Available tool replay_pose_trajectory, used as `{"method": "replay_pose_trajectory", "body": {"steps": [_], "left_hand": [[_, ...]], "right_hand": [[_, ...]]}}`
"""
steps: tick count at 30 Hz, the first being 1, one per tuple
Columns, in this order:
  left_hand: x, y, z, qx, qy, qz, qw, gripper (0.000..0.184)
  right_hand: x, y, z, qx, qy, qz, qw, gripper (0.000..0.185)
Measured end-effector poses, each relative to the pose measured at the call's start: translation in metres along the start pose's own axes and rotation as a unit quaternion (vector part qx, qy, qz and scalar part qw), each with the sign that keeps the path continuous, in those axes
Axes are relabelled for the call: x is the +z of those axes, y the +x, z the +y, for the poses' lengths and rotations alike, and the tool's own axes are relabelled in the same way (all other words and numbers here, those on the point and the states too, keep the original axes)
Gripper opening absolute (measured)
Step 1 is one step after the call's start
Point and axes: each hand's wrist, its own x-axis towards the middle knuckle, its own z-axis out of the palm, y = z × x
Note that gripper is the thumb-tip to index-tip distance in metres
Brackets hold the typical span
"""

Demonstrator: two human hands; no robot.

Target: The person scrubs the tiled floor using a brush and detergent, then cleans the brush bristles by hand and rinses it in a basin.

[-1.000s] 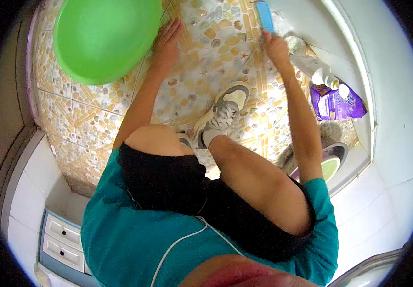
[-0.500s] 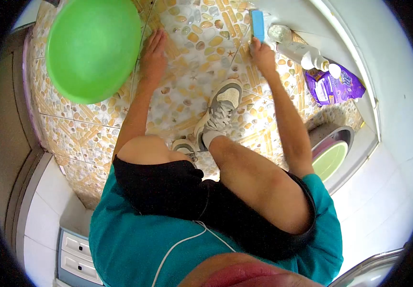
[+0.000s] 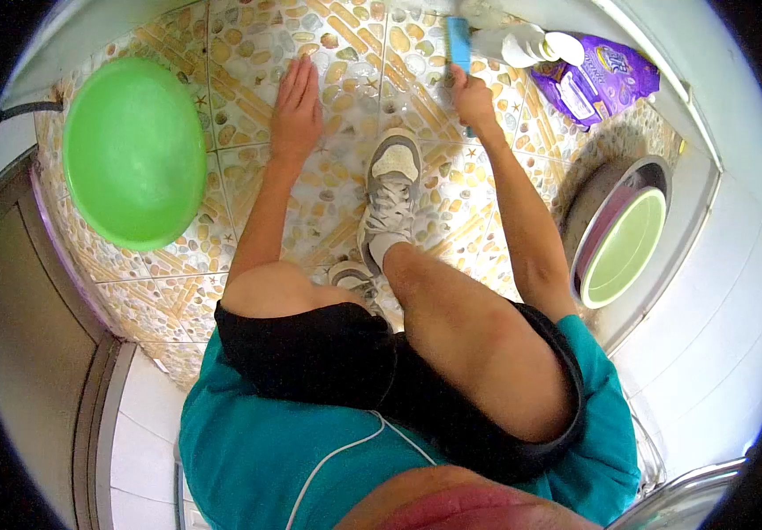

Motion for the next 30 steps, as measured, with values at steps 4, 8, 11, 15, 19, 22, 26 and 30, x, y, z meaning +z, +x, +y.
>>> {"method": "replay_pose_trajectory", "body": {"steps": [4,8,11,15,19,22,26,30], "left_hand": [[0.007,0.006,0.003,0.018,-0.021,0.003,1.0,0.042],[0.012,0.002,0.0,0.022,-0.039,0.013,0.999,0.038],[0.019,0.001,-0.008,0.03,-0.022,0.011,0.999,0.038],[0.019,0.004,-0.004,0.023,-0.03,0.019,0.999,0.038],[0.015,0.004,-0.003,0.023,-0.035,0.012,0.999,0.039],[0.013,0.005,0.002,0.017,-0.03,0.017,0.999,0.039],[0.014,0.006,-0.001,0.022,-0.017,0.01,1.0,0.039],[0.016,0.005,-0.002,0.034,-0.025,0.02,0.999,0.038]], "right_hand": [[-0.029,-0.008,0.023,0.069,0.067,0.003,0.995,0.07],[-0.006,-0.002,0.019,0.045,0.018,0.011,0.999,0.062],[0.016,-0.008,-0.028,-0.083,-0.083,-0.084,0.99,0.041],[-0.02,0.0,-0.037,-0.125,-0.186,-0.159,0.962,0.04],[-0.053,-0.011,-0.033,0.064,0.122,-0.08,0.987,0.056],[-0.051,-0.014,-0.031,0.07,0.111,-0.1,0.986,0.057],[-0.022,-0.028,-0.04,-0.071,0.024,-0.09,0.993,0.055],[-0.018,-0.057,-0.051,-0.158,0.01,-0.108,0.981,0.045]]}}
